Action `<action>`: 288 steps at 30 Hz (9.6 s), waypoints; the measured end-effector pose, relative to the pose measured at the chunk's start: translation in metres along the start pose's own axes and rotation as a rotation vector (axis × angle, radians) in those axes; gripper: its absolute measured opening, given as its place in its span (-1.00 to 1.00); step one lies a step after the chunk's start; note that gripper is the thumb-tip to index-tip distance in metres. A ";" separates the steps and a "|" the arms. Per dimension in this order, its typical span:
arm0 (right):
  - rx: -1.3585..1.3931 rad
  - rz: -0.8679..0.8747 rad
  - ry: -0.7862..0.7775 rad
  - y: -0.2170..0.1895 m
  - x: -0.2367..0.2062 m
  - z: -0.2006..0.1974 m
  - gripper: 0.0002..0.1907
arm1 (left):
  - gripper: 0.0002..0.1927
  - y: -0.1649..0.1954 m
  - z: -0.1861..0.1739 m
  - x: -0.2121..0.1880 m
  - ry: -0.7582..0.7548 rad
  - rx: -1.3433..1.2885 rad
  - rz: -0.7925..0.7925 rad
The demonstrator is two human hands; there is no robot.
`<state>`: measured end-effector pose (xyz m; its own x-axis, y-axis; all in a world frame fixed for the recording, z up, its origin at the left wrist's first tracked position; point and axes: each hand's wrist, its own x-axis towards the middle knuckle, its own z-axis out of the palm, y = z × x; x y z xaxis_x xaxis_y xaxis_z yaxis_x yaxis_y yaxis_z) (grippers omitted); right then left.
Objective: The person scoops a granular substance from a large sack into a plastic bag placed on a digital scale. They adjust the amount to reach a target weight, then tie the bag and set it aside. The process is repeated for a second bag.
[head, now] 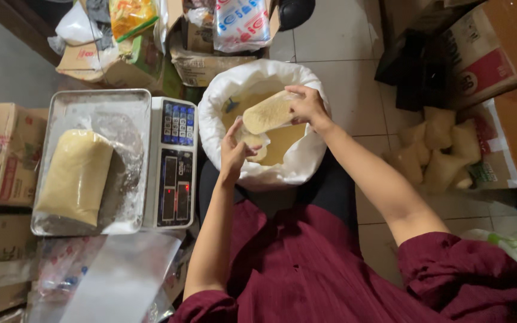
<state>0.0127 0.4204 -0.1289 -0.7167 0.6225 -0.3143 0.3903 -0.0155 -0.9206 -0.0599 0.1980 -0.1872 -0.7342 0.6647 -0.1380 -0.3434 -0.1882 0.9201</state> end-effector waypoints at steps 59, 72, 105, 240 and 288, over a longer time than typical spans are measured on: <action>-0.396 -0.469 0.005 0.056 -0.008 0.040 -0.39 | -0.31 -0.011 -0.021 -0.006 0.121 -0.022 0.055; 0.675 0.554 -0.160 0.038 -0.031 0.087 -0.86 | -0.59 0.037 0.003 -0.001 0.263 1.232 0.043; 0.758 0.099 -0.247 -0.140 -0.026 0.021 -0.63 | -0.64 0.241 0.018 -0.050 0.204 1.166 0.108; -0.185 -0.542 0.212 0.020 0.087 0.180 -0.70 | -0.62 -0.049 -0.047 -0.053 0.532 1.047 0.465; -1.456 -0.875 0.213 0.085 0.094 0.154 -0.67 | -0.79 -0.050 -0.095 -0.014 0.507 0.299 0.344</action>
<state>-0.1108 0.3574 -0.2728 -0.9505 0.1438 0.2756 0.2040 0.9574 0.2041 -0.0881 0.1295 -0.2663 -0.9813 0.1684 0.0931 0.0821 -0.0716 0.9941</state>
